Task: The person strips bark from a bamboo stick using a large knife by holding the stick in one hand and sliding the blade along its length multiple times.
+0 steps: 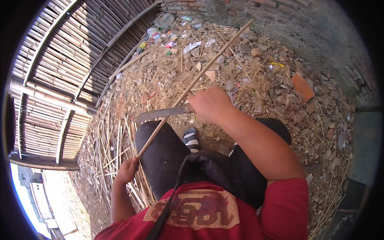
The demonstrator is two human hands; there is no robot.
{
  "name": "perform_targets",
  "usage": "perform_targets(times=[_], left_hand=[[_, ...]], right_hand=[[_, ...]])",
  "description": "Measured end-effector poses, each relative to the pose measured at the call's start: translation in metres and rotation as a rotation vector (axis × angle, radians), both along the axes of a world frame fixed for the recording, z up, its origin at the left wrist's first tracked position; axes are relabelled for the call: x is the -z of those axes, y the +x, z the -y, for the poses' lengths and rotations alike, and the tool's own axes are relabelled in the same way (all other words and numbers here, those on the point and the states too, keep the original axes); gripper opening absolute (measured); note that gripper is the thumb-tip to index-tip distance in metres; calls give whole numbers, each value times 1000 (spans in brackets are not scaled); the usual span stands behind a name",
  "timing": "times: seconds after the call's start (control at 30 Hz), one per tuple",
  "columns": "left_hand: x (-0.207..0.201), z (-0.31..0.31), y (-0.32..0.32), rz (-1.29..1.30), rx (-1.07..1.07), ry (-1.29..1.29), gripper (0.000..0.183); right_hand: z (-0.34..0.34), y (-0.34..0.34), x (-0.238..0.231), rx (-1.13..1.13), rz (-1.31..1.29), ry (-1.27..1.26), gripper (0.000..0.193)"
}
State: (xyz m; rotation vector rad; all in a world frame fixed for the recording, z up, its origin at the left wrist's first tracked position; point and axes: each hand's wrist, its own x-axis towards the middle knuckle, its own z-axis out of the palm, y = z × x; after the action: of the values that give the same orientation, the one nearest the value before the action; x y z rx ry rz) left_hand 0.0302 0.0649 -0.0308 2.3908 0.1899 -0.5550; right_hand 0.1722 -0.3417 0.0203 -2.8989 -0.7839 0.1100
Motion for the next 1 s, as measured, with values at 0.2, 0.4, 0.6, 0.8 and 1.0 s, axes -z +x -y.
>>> perform_targets(times=[0.2, 0.4, 0.6, 0.8, 1.0], left_hand=[[-3, 7, -8, 162, 50, 148, 49], [-8, 6, -1, 125, 80, 157, 50], [-5, -8, 8, -178, -32, -156, 54], [-9, -5, 14, -259, -32, -157, 56], [-5, -9, 16, -285, -17, -171, 56]], right_hand=[[18, 33, 25, 119, 18, 55, 23], [53, 44, 48, 524, -43, 215, 25], [30, 31, 38, 69, -19, 55, 20], [68, 57, 73, 516, -133, 346, 22], [25, 32, 48, 121, -61, 142, 22]])
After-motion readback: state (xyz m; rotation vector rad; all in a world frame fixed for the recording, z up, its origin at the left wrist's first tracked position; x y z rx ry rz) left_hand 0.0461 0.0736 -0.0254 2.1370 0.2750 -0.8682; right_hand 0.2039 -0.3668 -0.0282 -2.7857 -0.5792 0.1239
